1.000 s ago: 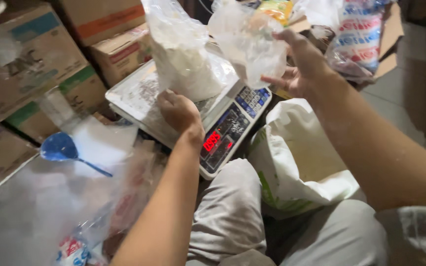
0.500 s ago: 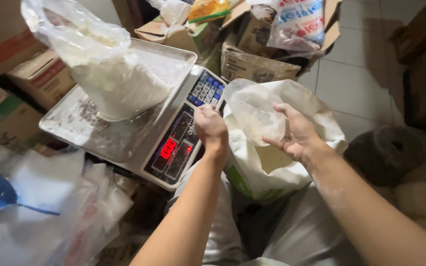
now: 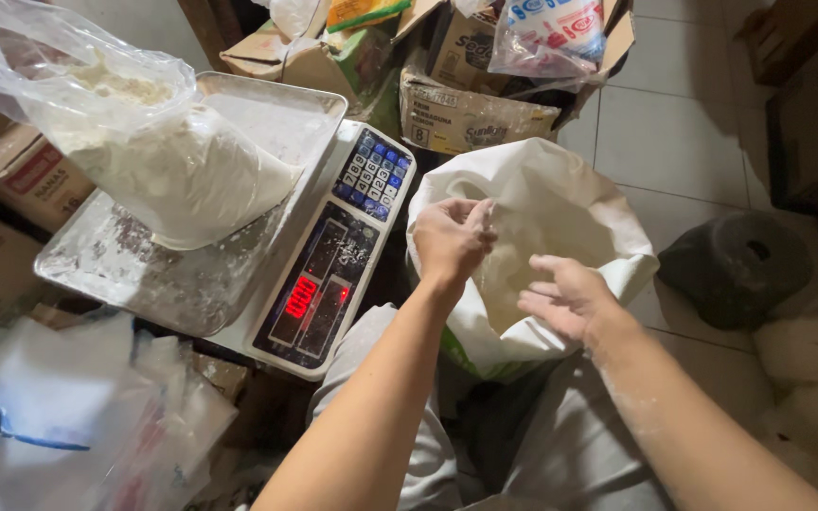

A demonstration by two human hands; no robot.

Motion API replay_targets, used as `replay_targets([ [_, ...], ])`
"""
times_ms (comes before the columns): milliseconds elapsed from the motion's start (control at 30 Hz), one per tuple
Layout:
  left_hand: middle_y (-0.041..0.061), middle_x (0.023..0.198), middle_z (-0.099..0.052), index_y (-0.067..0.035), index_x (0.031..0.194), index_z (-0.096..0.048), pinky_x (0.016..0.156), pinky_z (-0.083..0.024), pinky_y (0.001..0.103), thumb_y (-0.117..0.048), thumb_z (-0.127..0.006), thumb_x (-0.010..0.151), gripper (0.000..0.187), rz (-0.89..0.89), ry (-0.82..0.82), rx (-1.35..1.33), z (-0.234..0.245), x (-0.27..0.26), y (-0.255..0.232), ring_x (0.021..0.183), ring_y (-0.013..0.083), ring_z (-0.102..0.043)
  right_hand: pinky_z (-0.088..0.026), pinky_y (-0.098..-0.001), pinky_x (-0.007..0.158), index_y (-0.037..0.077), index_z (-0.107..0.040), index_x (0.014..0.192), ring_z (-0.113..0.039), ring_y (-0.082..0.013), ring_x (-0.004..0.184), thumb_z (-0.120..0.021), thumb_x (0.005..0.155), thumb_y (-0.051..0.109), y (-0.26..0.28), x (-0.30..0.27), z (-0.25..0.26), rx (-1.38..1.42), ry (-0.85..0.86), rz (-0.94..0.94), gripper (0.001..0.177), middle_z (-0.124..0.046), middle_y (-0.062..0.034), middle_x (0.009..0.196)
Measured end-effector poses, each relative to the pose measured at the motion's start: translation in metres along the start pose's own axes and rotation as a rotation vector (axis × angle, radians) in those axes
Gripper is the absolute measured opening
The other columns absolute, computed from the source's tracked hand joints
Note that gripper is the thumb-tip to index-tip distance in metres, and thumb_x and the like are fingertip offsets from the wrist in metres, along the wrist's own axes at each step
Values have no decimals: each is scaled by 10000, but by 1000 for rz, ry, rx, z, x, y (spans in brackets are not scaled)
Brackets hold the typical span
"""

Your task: The person scoops white powder from a large sack into small plastic bags using a blue scoop, weighs each bag on a digital scale, and ties the bags shut. The process is repeated multiple times, with finished bags placed on the floor.

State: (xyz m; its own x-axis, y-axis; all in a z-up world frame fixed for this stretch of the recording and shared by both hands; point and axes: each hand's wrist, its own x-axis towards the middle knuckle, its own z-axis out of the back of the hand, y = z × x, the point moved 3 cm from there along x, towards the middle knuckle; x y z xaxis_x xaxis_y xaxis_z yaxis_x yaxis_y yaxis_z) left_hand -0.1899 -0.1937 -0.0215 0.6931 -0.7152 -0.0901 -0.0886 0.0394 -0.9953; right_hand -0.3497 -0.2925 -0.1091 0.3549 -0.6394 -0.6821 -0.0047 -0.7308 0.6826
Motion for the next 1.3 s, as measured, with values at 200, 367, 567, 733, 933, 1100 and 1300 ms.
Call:
replay_targets([
  [200, 176, 1049, -793, -34, 1079, -741, 911, -586, 400, -333, -446, 1017, 424, -337, -92, 92, -33, 0, -6, 970, 280, -775, -13, -566, 1173, 8, -36, 1582, 131, -435, 1355, -309, 1120, 499, -18, 1, -23, -26, 209, 33, 728, 198, -222, 1454],
  [367, 204, 1572, -424, -135, 1514, -451, 1197, -123, 567, -468, -350, 1031, 595, -464, 202, 395, -74, -35, 3, 1460, 398, -326, -379, -578, 1109, 58, -324, 1502, -492, -414, 1373, -262, 967, 664, 30, -55, -65, 199, 809, 141, 812, -522, -238, 1409],
  [567, 245, 1510, -508, -85, 1497, -436, 1176, -284, 520, -488, -332, 1071, 595, -329, 122, -23, -65, -50, -34, 1401, 435, -448, -186, -601, 1125, 38, -293, 1573, -184, -490, 1419, -308, 1055, 601, 75, -129, -90, 44, 341, 287, 765, -245, -265, 1552],
  [733, 167, 1330, -595, -86, 1376, -551, 1067, -407, 486, -644, -323, 1018, 701, 511, 174, -754, -54, -14, -61, 1229, 356, -546, -249, -395, 1260, 50, -499, 1506, -395, -283, 1533, -350, 1096, 450, 55, -193, -117, -411, 444, 1119, 591, -475, -167, 1619],
  [933, 178, 1177, -635, -83, 1319, -585, 860, -448, 414, -587, -412, 1010, 616, 393, 402, -707, -38, -13, -88, 1007, 303, -574, -239, -398, 1271, 42, -369, 1567, -365, -312, 1527, -313, 1137, 477, 59, -200, -103, -667, 440, 1723, 614, -411, -201, 1610],
  [1100, 1, 1153, -676, -187, 1253, -606, 757, -454, 346, -468, -524, 904, 455, 248, 302, -510, 28, -16, -124, 896, 185, -580, -396, -403, 1138, 73, -303, 1592, -517, -355, 1400, -456, 1017, 475, 66, -141, -124, -690, 42, 1214, 718, -510, -256, 1495],
  [1300, 97, 1036, -707, -80, 1200, -575, 875, -554, 463, -249, -634, 907, 343, -474, -323, -293, 130, -30, -185, 937, 267, -683, -395, -417, 1099, 103, -298, 1572, -510, -359, 1331, -661, 926, 366, 46, -132, -192, -929, 10, 988, 787, -521, -270, 1427],
])
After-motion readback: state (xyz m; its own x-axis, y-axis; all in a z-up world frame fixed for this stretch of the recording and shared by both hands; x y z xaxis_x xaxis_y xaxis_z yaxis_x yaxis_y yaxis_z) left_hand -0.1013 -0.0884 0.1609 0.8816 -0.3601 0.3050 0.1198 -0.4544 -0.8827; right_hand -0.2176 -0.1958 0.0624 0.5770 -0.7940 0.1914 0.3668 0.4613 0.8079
